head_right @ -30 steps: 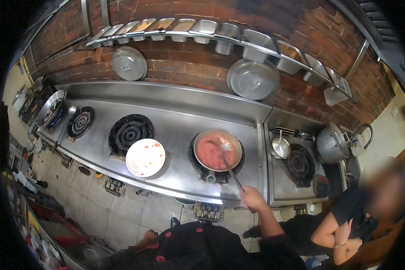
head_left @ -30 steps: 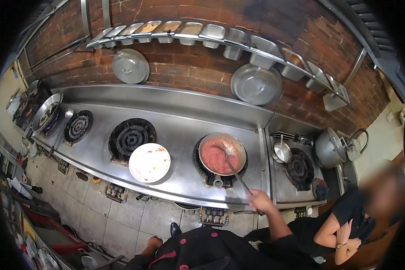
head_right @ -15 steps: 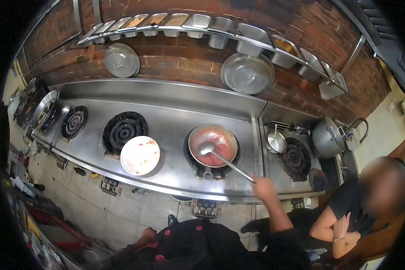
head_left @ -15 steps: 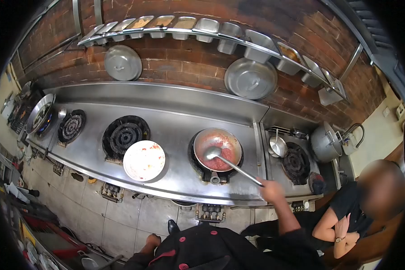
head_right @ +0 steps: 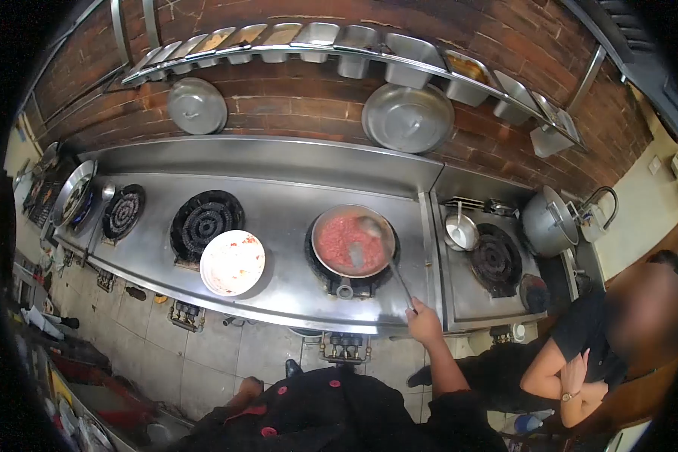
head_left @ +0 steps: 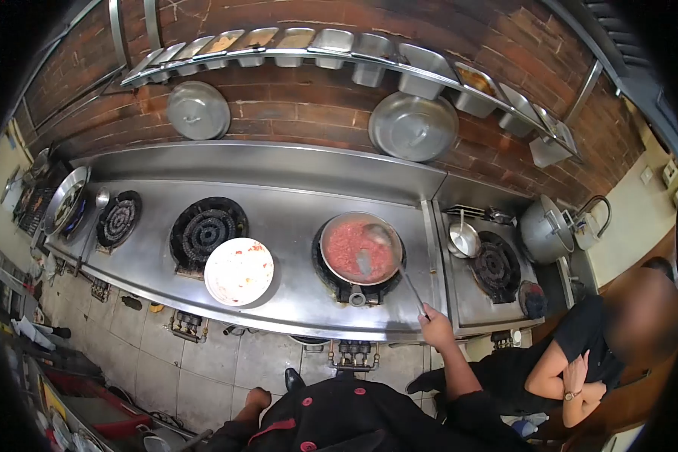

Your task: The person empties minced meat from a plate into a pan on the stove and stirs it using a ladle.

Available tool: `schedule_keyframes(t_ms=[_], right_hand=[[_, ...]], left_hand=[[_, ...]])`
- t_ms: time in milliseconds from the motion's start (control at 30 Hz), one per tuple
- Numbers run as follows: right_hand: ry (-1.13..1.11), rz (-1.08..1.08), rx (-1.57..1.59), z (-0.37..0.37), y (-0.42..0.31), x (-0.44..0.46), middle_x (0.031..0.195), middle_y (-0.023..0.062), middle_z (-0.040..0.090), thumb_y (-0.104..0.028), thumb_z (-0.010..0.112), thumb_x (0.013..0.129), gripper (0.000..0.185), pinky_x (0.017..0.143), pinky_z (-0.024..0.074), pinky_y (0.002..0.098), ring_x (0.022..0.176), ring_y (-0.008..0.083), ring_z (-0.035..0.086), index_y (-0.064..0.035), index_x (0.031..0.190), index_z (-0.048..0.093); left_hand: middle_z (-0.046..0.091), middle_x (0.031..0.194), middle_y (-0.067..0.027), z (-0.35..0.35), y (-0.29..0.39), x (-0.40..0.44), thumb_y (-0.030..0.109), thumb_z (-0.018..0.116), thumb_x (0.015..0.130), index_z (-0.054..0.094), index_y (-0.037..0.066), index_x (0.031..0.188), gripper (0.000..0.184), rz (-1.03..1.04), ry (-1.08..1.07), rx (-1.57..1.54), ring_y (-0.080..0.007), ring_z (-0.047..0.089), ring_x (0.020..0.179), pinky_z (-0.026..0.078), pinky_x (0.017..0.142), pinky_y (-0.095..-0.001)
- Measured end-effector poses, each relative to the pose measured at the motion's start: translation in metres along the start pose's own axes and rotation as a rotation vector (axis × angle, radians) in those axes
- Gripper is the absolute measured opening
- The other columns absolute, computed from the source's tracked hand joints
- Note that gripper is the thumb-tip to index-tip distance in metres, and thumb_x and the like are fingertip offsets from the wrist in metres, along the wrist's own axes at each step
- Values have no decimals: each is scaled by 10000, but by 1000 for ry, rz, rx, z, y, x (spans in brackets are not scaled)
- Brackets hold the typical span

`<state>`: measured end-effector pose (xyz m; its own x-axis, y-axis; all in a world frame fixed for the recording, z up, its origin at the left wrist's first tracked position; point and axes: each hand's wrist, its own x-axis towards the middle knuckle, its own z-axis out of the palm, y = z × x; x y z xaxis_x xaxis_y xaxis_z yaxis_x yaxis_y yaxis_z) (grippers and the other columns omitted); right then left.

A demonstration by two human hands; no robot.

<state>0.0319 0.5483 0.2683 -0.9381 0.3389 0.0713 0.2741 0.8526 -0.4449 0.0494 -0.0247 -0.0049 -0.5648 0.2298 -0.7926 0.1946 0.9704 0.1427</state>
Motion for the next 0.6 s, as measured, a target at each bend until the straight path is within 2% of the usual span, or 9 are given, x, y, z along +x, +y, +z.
schedule_keyframes(t_ms=[33,67,200,267,333,467,500,567,600], right_hand=[[153,-77,-17,14,2,-1,929,198,702,-201,588,928,483,749,528,413,824,323,685,15,1351,499],[147,-74,-15,28,4,2,929,198,702,-201,588,928,483,749,528,413,824,323,685,15,1351,499],[-237,259,366,0,-35,0,634,37,517,-195,577,951,519,422,428,293,439,115,463,-22,1418,429],[-530,453,613,-73,-78,-3,632,36,522,-188,565,956,488,427,431,310,454,128,489,-23,1401,452],[-504,409,532,-64,-59,3,666,78,569,-193,563,949,493,435,441,311,469,150,528,-22,1399,456],[-139,148,153,10,-30,35,889,200,663,-185,562,919,489,607,539,396,617,254,647,-15,1371,483],[-165,202,132,21,-39,45,923,204,670,-176,557,914,480,676,538,413,696,281,662,-17,1362,493],[-131,-4,-33,20,-41,51,963,206,681,-188,580,892,485,795,515,456,889,341,664,-94,1364,520],[-125,1,-30,0,-44,50,963,206,681,-188,580,892,485,795,515,456,889,341,664,-94,1364,520]], left_hand=[[610,1232,-227,-2,-1,-1,377,442,892,693,5,1049,475,36,82,-13,-372,592,1138,472,981,-433],[611,1219,-240,-3,1,0,361,406,910,692,-10,1022,482,78,162,-23,-383,591,1128,466,984,-438],[636,1183,-224,7,0,-2,332,418,896,692,-1,1032,452,40,53,-9,-363,591,1141,466,987,-440],[643,1193,-196,-17,12,-38,331,459,871,694,29,1077,435,132,-68,198,-341,601,1142,479,975,-441],[650,1197,-176,-14,17,-58,354,515,837,690,80,1132,439,-18,-21,-72,-329,612,1135,488,969,-436],[633,1240,-157,-13,18,-82,421,542,813,702,153,1135,448,-69,-164,-94,-321,607,1145,483,981,-430],[633,1240,-157,-14,18,-84,421,542,813,702,153,1135,448,-65,-156,-93,-321,607,1145,483,981,-430],[640,1231,-145,-19,18,-88,425,528,823,710,174,1120,430,-95,-154,-205,-319,606,1145,483,979,-437],[640,1231,-145,-20,15,-86,425,528,823,710,174,1120,430,-93,-152,-197,-319,606,1145,483,979,-437]])
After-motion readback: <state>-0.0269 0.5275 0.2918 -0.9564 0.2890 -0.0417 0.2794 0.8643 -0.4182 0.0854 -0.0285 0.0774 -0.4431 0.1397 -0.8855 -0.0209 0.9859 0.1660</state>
